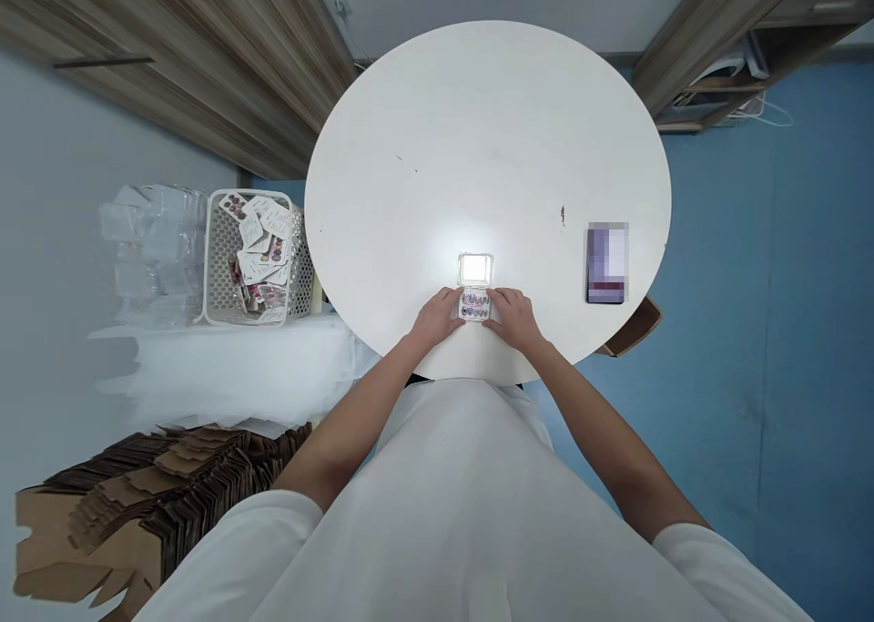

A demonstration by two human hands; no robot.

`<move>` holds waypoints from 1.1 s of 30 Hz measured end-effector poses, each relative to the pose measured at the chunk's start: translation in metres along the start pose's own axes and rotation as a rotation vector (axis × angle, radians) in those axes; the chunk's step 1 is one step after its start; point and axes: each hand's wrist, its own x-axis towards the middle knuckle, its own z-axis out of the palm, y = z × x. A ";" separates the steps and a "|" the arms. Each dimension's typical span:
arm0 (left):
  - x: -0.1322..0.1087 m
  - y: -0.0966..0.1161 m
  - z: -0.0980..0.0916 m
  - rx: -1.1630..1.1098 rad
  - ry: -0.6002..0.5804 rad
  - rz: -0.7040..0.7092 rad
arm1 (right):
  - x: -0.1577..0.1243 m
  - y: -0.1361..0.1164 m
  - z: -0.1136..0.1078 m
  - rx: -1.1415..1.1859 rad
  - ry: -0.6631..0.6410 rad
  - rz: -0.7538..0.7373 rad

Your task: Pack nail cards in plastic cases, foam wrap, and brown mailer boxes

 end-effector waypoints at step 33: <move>-0.014 0.009 0.016 -0.781 0.155 -0.385 | 0.000 -0.023 -0.008 0.787 0.048 0.471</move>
